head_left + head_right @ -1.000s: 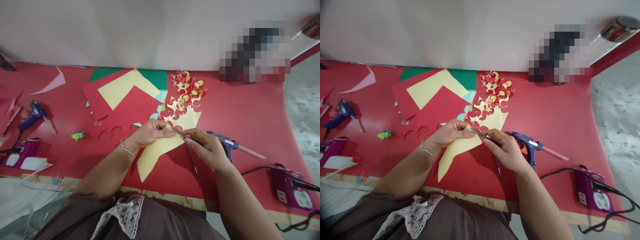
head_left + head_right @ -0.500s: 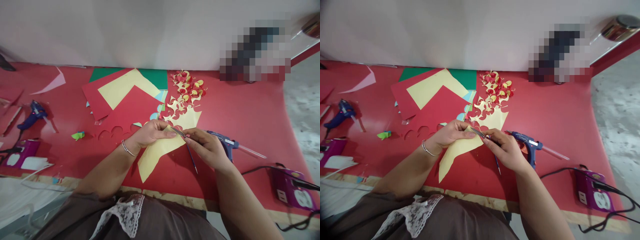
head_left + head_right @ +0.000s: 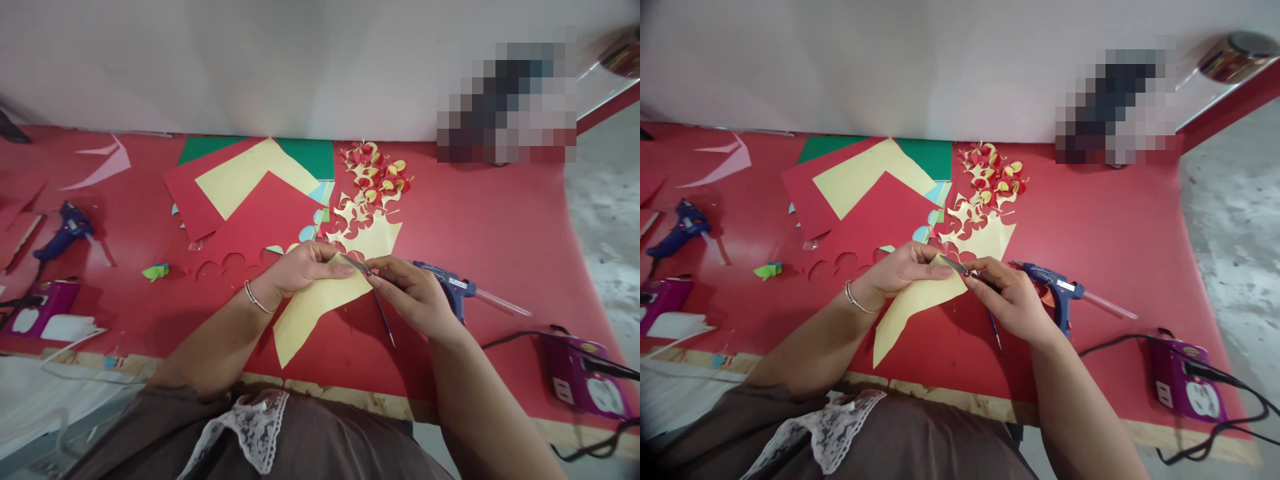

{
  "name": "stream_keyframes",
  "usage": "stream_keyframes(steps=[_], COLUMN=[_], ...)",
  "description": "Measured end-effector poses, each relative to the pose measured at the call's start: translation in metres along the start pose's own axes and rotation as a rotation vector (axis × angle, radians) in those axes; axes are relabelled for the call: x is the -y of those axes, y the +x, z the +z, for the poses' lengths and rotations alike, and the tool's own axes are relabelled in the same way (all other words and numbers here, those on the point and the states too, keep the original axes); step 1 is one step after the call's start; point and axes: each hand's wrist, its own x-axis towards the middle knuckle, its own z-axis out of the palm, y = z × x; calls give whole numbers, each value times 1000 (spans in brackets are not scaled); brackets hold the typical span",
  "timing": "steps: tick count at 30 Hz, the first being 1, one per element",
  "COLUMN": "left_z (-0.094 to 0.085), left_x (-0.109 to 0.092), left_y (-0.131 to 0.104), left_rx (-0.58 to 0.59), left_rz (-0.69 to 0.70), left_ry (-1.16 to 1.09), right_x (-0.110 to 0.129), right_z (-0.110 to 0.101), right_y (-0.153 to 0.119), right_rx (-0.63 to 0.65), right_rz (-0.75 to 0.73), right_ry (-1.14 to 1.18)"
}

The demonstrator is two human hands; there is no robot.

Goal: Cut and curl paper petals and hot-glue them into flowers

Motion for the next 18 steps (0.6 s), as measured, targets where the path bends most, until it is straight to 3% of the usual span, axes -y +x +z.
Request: stream_keyframes(steps=[18], left_z=[-5], left_x=[4], left_y=[1], left_rx=[-2], left_rz=[-33], left_ry=[84], right_x=[3], right_z=[0], right_y=[1], right_rx=[4], right_rz=[-3], right_ry=[12])
